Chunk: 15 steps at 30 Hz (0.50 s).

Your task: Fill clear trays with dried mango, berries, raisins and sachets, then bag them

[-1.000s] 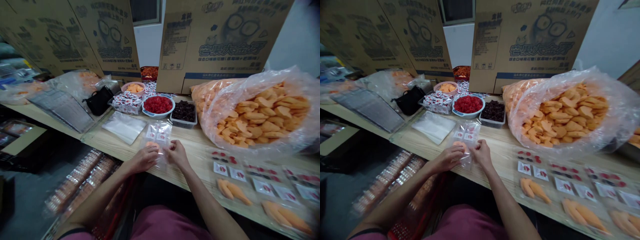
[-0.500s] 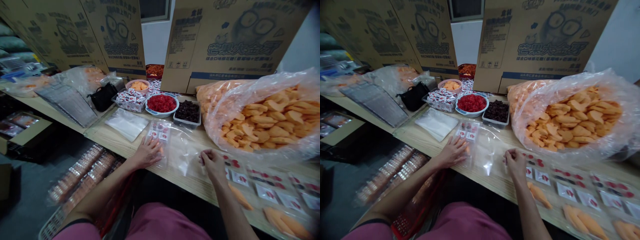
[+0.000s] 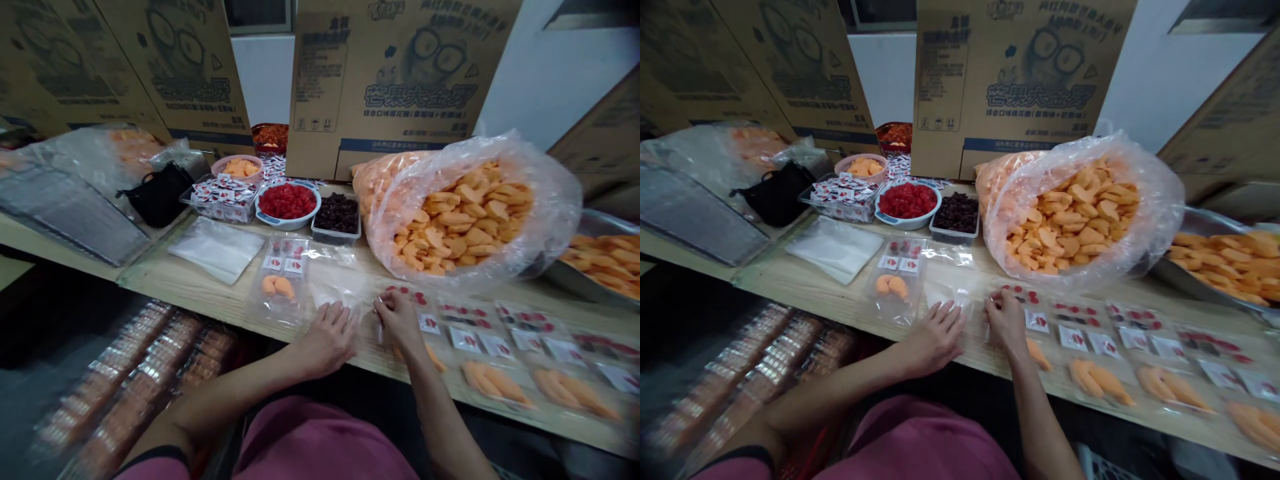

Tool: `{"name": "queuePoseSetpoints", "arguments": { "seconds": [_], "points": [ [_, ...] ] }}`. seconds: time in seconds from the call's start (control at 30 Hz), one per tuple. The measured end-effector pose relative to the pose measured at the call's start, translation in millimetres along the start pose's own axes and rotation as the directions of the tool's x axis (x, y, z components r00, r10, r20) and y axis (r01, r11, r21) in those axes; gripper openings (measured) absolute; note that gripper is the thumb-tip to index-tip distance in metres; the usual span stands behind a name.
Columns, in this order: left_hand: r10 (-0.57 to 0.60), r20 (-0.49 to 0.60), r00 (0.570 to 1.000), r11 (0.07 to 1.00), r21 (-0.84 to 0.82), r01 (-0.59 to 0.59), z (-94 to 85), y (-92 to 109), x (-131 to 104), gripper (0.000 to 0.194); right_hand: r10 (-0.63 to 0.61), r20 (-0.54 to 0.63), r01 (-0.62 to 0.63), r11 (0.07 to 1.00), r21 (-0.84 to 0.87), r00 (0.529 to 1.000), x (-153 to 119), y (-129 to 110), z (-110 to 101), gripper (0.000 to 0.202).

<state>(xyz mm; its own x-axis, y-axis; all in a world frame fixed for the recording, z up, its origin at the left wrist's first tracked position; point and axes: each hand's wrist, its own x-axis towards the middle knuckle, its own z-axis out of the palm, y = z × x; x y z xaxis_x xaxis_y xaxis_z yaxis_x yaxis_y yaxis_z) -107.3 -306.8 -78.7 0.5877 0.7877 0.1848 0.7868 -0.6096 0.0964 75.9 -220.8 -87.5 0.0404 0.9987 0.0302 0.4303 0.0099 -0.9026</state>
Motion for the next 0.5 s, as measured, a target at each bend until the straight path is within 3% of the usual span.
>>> {"name": "queuePoseSetpoints", "arguments": {
  "seconds": [0.07, 0.1, 0.23, 0.3, 0.4, 0.5],
  "points": [
    [0.051, 0.063, 0.997, 0.998, 0.022, -0.053, 10.8, 7, 5, 0.035, 0.015, 0.067, -0.013, 0.999, -0.037, 0.998, -8, 0, -6, 0.018],
    [0.065, 0.08, 0.995, 0.997, 0.031, -0.068, 14.8, 8, 6, 0.034, 0.015, 0.096, -0.009, 0.998, -0.062, 0.995, -11, 0, -8, 0.018],
    [0.009, 0.069, 0.998, 0.995, 0.096, -0.015, 22.7, 16, 5, 0.063, -0.036, 0.14, 0.064, 0.977, -0.203, 0.989, -18, -2, -9, 0.018],
    [0.013, 0.053, 0.999, 0.992, 0.127, -0.02, 23.4, 21, 5, 0.054, -0.092, 0.115, 0.123, 0.946, -0.301, 0.989, -19, -3, -11, 0.018],
    [0.056, 0.009, 0.998, 0.988, 0.147, -0.056, 23.5, 27, 5, 0.039, -0.182, -0.011, 0.142, 0.804, -0.577, 0.983, -22, -8, -25, 0.024],
    [0.099, -0.047, 0.994, 0.982, 0.168, -0.09, 25.2, 26, 2, 0.034, -0.098, -0.109, -0.032, 0.583, -0.812, 0.989, -26, -14, -42, 0.039]
  ]
}}
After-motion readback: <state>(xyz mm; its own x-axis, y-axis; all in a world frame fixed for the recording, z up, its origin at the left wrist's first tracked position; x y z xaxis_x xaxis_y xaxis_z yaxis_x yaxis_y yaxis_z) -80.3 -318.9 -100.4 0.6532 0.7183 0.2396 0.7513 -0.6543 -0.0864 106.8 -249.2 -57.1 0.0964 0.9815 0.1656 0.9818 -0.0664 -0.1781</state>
